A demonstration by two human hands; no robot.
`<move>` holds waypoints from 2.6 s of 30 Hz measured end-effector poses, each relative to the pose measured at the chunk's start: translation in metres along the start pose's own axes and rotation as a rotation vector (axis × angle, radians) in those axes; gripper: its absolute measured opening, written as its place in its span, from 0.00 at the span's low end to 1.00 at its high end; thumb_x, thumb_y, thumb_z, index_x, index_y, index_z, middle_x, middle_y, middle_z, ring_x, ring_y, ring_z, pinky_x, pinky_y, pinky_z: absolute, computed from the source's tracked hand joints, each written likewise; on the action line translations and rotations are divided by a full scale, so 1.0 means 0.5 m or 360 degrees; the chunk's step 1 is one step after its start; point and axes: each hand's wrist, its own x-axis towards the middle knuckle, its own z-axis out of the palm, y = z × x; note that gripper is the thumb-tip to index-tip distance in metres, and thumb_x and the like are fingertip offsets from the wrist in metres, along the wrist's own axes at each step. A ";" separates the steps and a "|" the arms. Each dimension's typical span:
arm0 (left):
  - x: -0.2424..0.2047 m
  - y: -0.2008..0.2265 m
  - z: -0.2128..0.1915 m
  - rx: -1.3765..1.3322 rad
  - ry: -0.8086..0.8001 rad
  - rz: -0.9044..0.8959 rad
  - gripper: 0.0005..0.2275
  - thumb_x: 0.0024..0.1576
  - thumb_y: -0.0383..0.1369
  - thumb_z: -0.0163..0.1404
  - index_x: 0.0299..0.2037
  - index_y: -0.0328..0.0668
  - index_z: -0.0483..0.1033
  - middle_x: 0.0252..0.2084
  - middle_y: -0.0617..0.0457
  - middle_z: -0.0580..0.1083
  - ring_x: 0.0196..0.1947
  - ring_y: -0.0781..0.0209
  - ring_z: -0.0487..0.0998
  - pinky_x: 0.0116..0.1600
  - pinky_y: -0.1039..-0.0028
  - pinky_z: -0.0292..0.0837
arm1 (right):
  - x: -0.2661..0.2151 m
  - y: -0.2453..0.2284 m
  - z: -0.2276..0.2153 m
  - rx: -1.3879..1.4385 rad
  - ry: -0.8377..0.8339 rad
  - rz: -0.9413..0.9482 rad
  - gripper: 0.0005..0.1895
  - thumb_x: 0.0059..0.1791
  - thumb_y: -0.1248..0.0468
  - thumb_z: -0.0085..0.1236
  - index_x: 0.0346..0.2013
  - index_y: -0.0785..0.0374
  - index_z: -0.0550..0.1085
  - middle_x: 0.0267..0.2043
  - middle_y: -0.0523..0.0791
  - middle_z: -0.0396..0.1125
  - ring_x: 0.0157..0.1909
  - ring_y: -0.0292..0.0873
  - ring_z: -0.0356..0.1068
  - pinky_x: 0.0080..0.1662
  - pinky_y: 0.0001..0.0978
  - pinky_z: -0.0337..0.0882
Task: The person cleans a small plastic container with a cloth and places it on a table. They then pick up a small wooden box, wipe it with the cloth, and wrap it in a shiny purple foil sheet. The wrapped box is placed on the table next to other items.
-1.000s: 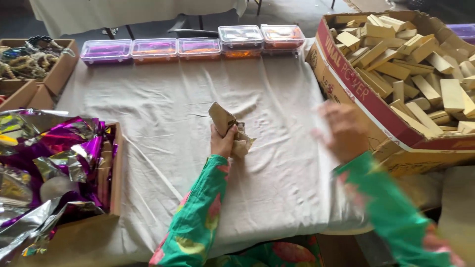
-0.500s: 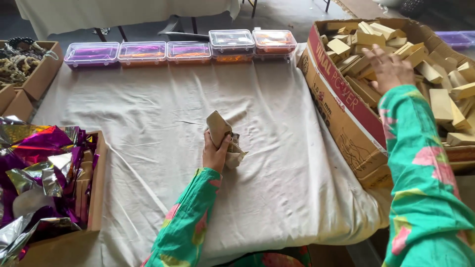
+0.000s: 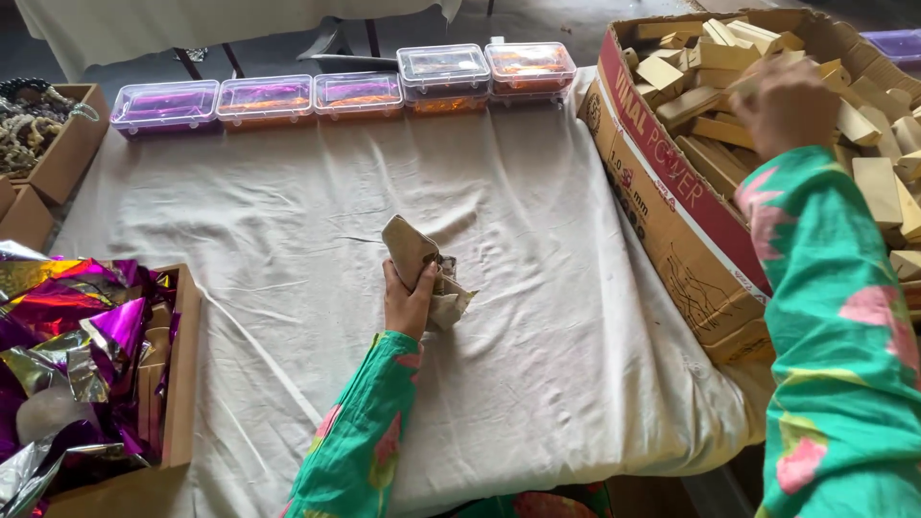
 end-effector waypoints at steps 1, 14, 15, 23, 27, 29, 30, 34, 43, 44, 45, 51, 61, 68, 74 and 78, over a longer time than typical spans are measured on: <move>0.001 0.002 0.003 0.0000 0.0002 -0.0001 0.20 0.57 0.41 0.58 0.53 0.40 0.66 0.44 0.44 0.80 0.44 0.55 0.84 0.46 0.66 0.79 | -0.001 0.008 -0.016 0.0001 0.0001 -0.0001 0.27 0.56 0.41 0.61 0.48 0.64 0.75 0.37 0.46 0.72 0.44 0.41 0.74 0.38 0.32 0.75; 0.035 -0.071 0.007 -0.0218 -0.0056 -0.0050 0.24 0.57 0.41 0.59 0.56 0.37 0.63 0.49 0.43 0.76 0.47 0.57 0.79 0.49 0.68 0.77 | -0.003 -0.009 -0.080 0.0665 -0.0977 0.0267 0.24 0.51 0.50 0.65 0.61 0.46 0.75 0.45 0.46 0.76 0.47 0.51 0.76 0.50 0.47 0.75; 0.040 -0.084 0.008 -0.0258 -0.0067 -0.0087 0.25 0.57 0.41 0.59 0.57 0.37 0.62 0.50 0.43 0.76 0.48 0.57 0.78 0.50 0.69 0.76 | 0.013 -0.014 -0.139 0.0762 -0.0986 0.0469 0.24 0.55 0.47 0.62 0.62 0.51 0.73 0.47 0.48 0.75 0.46 0.53 0.75 0.46 0.48 0.75; 0.035 -0.030 0.004 -0.0647 0.0067 0.0024 0.27 0.58 0.40 0.56 0.61 0.37 0.55 0.54 0.41 0.73 0.51 0.58 0.77 0.53 0.70 0.75 | 0.033 -0.024 -0.238 0.0900 0.0400 0.0294 0.19 0.54 0.61 0.63 0.57 0.62 0.73 0.51 0.45 0.71 0.52 0.50 0.72 0.52 0.43 0.73; 0.019 0.033 -0.008 -0.0843 0.0278 0.0299 0.25 0.62 0.39 0.54 0.61 0.35 0.55 0.57 0.39 0.69 0.53 0.58 0.74 0.55 0.69 0.74 | 0.084 -0.223 -0.405 0.0543 0.0315 -0.0323 0.02 0.54 0.65 0.57 0.39 0.57 0.77 0.39 0.46 0.71 0.42 0.48 0.72 0.46 0.43 0.73; 0.002 0.036 -0.017 -0.0862 0.0359 0.0373 0.24 0.63 0.39 0.53 0.62 0.34 0.55 0.58 0.40 0.68 0.55 0.58 0.73 0.57 0.69 0.72 | 0.073 -0.355 -0.468 0.1366 -0.0090 -0.0614 0.06 0.50 0.64 0.59 0.41 0.55 0.80 0.44 0.46 0.74 0.41 0.46 0.74 0.45 0.39 0.75; 0.004 0.041 -0.021 -0.0898 0.0448 0.0473 0.24 0.65 0.40 0.51 0.62 0.34 0.55 0.60 0.40 0.66 0.57 0.57 0.71 0.60 0.68 0.71 | 0.079 -0.421 -0.499 0.2176 -0.0488 -0.0908 0.11 0.47 0.64 0.62 0.44 0.54 0.83 0.50 0.46 0.77 0.41 0.44 0.76 0.44 0.35 0.76; 0.033 0.012 -0.037 -0.0898 0.0652 0.0551 0.25 0.65 0.41 0.50 0.64 0.33 0.54 0.60 0.42 0.66 0.59 0.56 0.69 0.62 0.68 0.68 | 0.018 -0.646 -0.428 0.2136 -0.1163 -0.1084 0.25 0.46 0.54 0.67 0.58 0.44 0.75 0.50 0.46 0.78 0.46 0.46 0.77 0.52 0.39 0.75; 0.046 -0.023 -0.006 -0.1126 0.0573 0.0250 0.20 0.62 0.37 0.52 0.58 0.30 0.67 0.53 0.46 0.69 0.52 0.57 0.72 0.54 0.70 0.71 | -0.012 -0.688 -0.482 0.2544 -0.0613 -0.0428 0.31 0.53 0.50 0.63 0.68 0.55 0.66 0.61 0.49 0.68 0.62 0.49 0.67 0.59 0.42 0.70; 0.030 -0.001 -0.008 -0.0990 0.0368 0.0313 0.18 0.61 0.37 0.52 0.56 0.32 0.70 0.51 0.47 0.72 0.51 0.57 0.73 0.53 0.70 0.72 | -0.032 -0.693 -0.484 0.2911 -0.0790 -0.0310 0.31 0.53 0.53 0.62 0.67 0.58 0.65 0.60 0.49 0.69 0.61 0.45 0.68 0.58 0.38 0.72; 0.014 0.021 -0.009 -0.0852 0.0164 0.0374 0.16 0.60 0.36 0.52 0.54 0.34 0.73 0.48 0.49 0.75 0.49 0.57 0.75 0.53 0.71 0.72 | -0.051 -0.697 -0.486 0.3273 -0.0973 -0.0178 0.30 0.52 0.56 0.61 0.66 0.60 0.64 0.58 0.48 0.69 0.59 0.41 0.69 0.56 0.34 0.73; 0.000 0.129 -0.100 0.0651 -0.0115 0.0968 0.18 0.58 0.43 0.59 0.53 0.45 0.76 0.51 0.49 0.75 0.52 0.47 0.74 0.53 0.60 0.72 | -0.123 -0.689 -0.304 0.3850 -0.0831 0.0789 0.06 0.56 0.67 0.57 0.45 0.67 0.73 0.45 0.47 0.75 0.46 0.40 0.75 0.49 0.32 0.75; -0.019 0.099 -0.044 0.0831 -0.0364 0.0840 0.16 0.52 0.48 0.63 0.45 0.53 0.83 0.46 0.56 0.78 0.44 0.57 0.80 0.48 0.63 0.76 | -0.178 -0.715 -0.249 0.4579 -0.1358 0.2018 0.14 0.49 0.57 0.58 0.41 0.65 0.74 0.39 0.50 0.75 0.38 0.49 0.77 0.42 0.43 0.80; -0.004 0.027 -0.016 0.0101 -0.0395 0.0656 0.21 0.54 0.35 0.61 0.57 0.40 0.74 0.51 0.49 0.76 0.46 0.59 0.83 0.47 0.70 0.82 | -0.150 -0.696 -0.376 0.4050 -0.1091 0.0666 0.20 0.46 0.75 0.65 0.53 0.65 0.76 0.46 0.45 0.75 0.44 0.38 0.73 0.47 0.32 0.75; 0.089 -0.127 -0.008 -0.0648 -0.0350 0.0339 0.08 0.66 0.33 0.53 0.51 0.41 0.71 0.48 0.53 0.76 0.48 0.65 0.80 0.51 0.72 0.80 | -0.204 -0.700 -0.202 0.4448 -0.1113 0.1164 0.18 0.51 0.72 0.64 0.56 0.66 0.76 0.47 0.46 0.74 0.46 0.40 0.75 0.47 0.35 0.75; 0.049 0.012 -0.043 -0.0961 -0.0251 -0.0013 0.08 0.65 0.37 0.47 0.47 0.46 0.64 0.39 0.60 0.71 0.40 0.69 0.77 0.43 0.75 0.77 | -0.161 -0.662 -0.312 0.3274 -0.0753 0.0846 0.24 0.50 0.62 0.65 0.61 0.64 0.73 0.56 0.48 0.74 0.57 0.41 0.73 0.58 0.34 0.73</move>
